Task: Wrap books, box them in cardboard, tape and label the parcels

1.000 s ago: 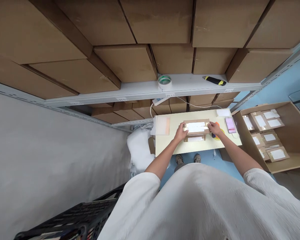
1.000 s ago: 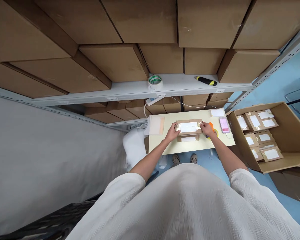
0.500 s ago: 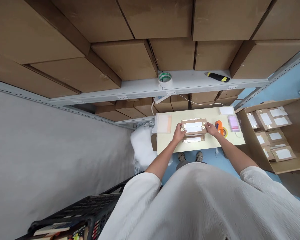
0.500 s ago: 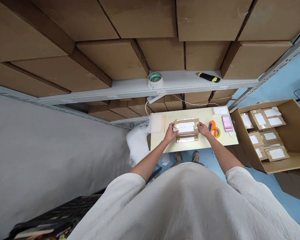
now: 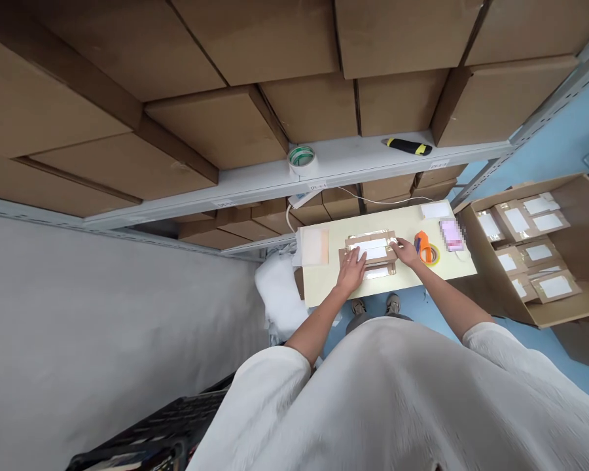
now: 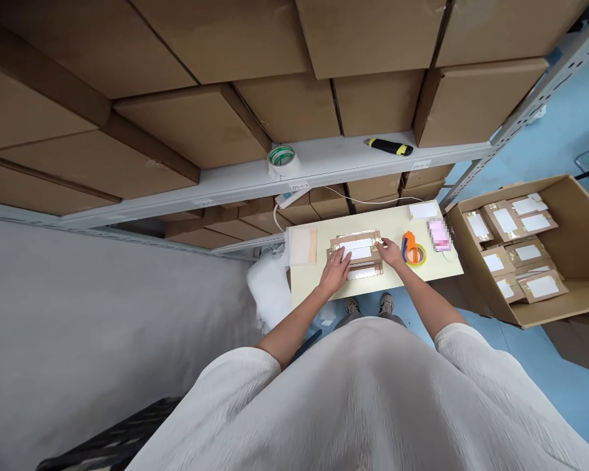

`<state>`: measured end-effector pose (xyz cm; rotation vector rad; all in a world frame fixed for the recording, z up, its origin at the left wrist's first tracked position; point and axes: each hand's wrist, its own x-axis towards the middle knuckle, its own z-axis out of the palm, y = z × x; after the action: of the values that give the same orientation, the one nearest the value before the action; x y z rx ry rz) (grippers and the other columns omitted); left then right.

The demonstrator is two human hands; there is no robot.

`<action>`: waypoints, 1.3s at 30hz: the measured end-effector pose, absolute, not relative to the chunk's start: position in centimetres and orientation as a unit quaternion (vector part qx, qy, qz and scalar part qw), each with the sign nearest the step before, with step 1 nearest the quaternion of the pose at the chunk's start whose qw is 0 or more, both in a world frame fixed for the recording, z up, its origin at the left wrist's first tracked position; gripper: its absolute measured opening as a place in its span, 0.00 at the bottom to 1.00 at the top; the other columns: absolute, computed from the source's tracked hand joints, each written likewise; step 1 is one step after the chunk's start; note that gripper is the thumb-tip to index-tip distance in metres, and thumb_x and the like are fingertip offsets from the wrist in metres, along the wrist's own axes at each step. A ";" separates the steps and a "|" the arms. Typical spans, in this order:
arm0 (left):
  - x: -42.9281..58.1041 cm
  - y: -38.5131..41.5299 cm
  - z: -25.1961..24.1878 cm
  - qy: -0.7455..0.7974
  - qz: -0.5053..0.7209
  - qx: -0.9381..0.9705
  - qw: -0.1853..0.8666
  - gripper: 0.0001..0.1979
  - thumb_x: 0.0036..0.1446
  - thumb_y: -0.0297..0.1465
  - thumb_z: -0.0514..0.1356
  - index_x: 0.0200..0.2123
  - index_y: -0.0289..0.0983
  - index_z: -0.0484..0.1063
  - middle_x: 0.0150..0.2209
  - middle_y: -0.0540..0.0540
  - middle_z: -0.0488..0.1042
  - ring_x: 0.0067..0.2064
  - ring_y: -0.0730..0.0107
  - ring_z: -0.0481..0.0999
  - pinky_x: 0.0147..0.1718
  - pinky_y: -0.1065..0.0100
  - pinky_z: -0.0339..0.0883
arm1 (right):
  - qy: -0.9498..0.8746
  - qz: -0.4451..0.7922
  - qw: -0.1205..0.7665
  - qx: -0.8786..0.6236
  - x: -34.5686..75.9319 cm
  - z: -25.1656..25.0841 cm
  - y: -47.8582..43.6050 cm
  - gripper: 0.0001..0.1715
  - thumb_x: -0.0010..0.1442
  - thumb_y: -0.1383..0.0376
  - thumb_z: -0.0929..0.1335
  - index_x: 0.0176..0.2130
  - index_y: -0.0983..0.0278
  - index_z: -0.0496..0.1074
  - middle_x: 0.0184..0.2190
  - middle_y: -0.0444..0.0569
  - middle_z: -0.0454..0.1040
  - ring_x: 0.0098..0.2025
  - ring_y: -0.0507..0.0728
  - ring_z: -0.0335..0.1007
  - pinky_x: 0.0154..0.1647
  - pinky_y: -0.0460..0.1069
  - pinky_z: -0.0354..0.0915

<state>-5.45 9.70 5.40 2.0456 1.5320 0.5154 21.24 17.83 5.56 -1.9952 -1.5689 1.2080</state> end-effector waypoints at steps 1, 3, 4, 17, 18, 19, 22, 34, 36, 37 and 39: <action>-5.5 9.7 5.3 0.567 0.188 0.757 0.263 0.26 0.72 0.32 0.53 0.71 0.42 0.68 0.77 0.34 0.61 0.79 0.43 0.57 0.76 0.36 0.49 | -0.549 0.423 0.183 -0.698 21.8 5.4 17.5 0.36 0.72 0.44 0.62 0.66 0.63 0.74 0.63 0.60 0.78 0.62 0.67 0.74 0.66 0.59 0.67; -5.7 9.9 5.2 0.568 0.187 0.756 0.267 0.26 0.71 0.31 0.54 0.70 0.43 0.69 0.76 0.34 0.62 0.78 0.43 0.58 0.76 0.35 0.49 | -0.542 0.402 0.217 -0.705 23.4 5.0 16.8 0.37 0.73 0.44 0.59 0.64 0.64 0.74 0.63 0.62 0.77 0.61 0.66 0.75 0.65 0.59 0.67; -5.8 10.0 5.2 0.569 0.188 0.753 0.270 0.26 0.71 0.30 0.55 0.70 0.44 0.70 0.76 0.34 0.62 0.78 0.43 0.58 0.76 0.35 0.49 | -0.539 0.384 0.225 -0.715 24.3 4.8 16.4 0.37 0.73 0.44 0.58 0.63 0.65 0.74 0.62 0.63 0.77 0.60 0.67 0.75 0.64 0.59 0.68; -4.8 9.6 5.8 0.606 0.169 0.736 0.251 0.27 0.68 0.30 0.58 0.69 0.45 0.72 0.74 0.34 0.64 0.77 0.40 0.58 0.75 0.35 0.48 | -0.550 0.282 0.016 -0.786 29.6 1.6 15.4 0.23 0.67 0.47 0.69 0.45 0.63 0.75 0.48 0.63 0.76 0.56 0.72 0.71 0.57 0.65 0.66; -4.7 9.6 5.8 0.609 0.166 0.735 0.248 0.27 0.69 0.30 0.57 0.69 0.45 0.73 0.74 0.34 0.65 0.77 0.40 0.58 0.75 0.35 0.48 | -0.547 0.284 0.010 -0.788 29.4 1.4 15.6 0.23 0.66 0.47 0.69 0.45 0.63 0.75 0.48 0.64 0.77 0.58 0.73 0.70 0.58 0.65 0.66; -4.7 9.5 5.9 0.613 0.162 0.733 0.245 0.27 0.69 0.30 0.56 0.69 0.45 0.73 0.74 0.34 0.65 0.77 0.40 0.57 0.74 0.35 0.48 | -0.542 0.287 0.005 -0.790 29.3 1.2 15.8 0.22 0.66 0.48 0.70 0.46 0.64 0.75 0.48 0.65 0.77 0.59 0.74 0.69 0.59 0.66 0.66; -4.4 9.4 6.2 0.628 0.151 0.725 0.239 0.27 0.68 0.29 0.56 0.69 0.47 0.73 0.74 0.34 0.65 0.78 0.39 0.56 0.73 0.34 0.49 | -0.532 0.287 -0.003 -0.797 29.1 0.8 16.1 0.21 0.63 0.51 0.71 0.47 0.64 0.76 0.49 0.66 0.76 0.61 0.75 0.67 0.61 0.67 0.64; -5.1 9.9 6.5 0.618 0.152 0.729 0.253 0.25 0.71 0.32 0.55 0.68 0.49 0.75 0.72 0.35 0.67 0.75 0.38 0.58 0.70 0.37 0.52 | -0.540 0.267 -0.002 -0.798 32.0 5.3 15.5 0.17 0.67 0.53 0.64 0.42 0.61 0.76 0.40 0.58 0.79 0.46 0.69 0.76 0.53 0.63 0.67; -5.2 10.0 6.4 0.614 0.156 0.731 0.253 0.25 0.71 0.32 0.55 0.68 0.49 0.75 0.72 0.35 0.67 0.75 0.38 0.59 0.70 0.37 0.52 | -0.544 0.285 0.029 -0.789 32.8 7.1 15.8 0.19 0.68 0.52 0.63 0.42 0.61 0.76 0.38 0.56 0.80 0.45 0.68 0.76 0.52 0.61 0.67; -5.3 10.0 6.3 0.612 0.158 0.732 0.253 0.25 0.71 0.32 0.55 0.67 0.49 0.75 0.72 0.35 0.67 0.75 0.39 0.59 0.70 0.37 0.52 | -0.551 0.297 0.053 -0.778 33.0 8.1 16.0 0.20 0.68 0.51 0.64 0.43 0.61 0.77 0.38 0.55 0.81 0.45 0.68 0.76 0.52 0.61 0.68; -5.3 10.1 6.2 0.610 0.166 0.732 0.255 0.25 0.71 0.32 0.54 0.67 0.49 0.76 0.72 0.35 0.68 0.74 0.38 0.60 0.70 0.36 0.52 | -0.574 0.331 0.115 -0.740 33.1 10.2 16.7 0.23 0.67 0.48 0.65 0.47 0.61 0.78 0.42 0.55 0.82 0.46 0.68 0.76 0.53 0.61 0.69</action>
<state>-5.33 10.10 6.16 1.9868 1.6565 0.4503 33.09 16.73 10.21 -2.1687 -1.6837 0.9707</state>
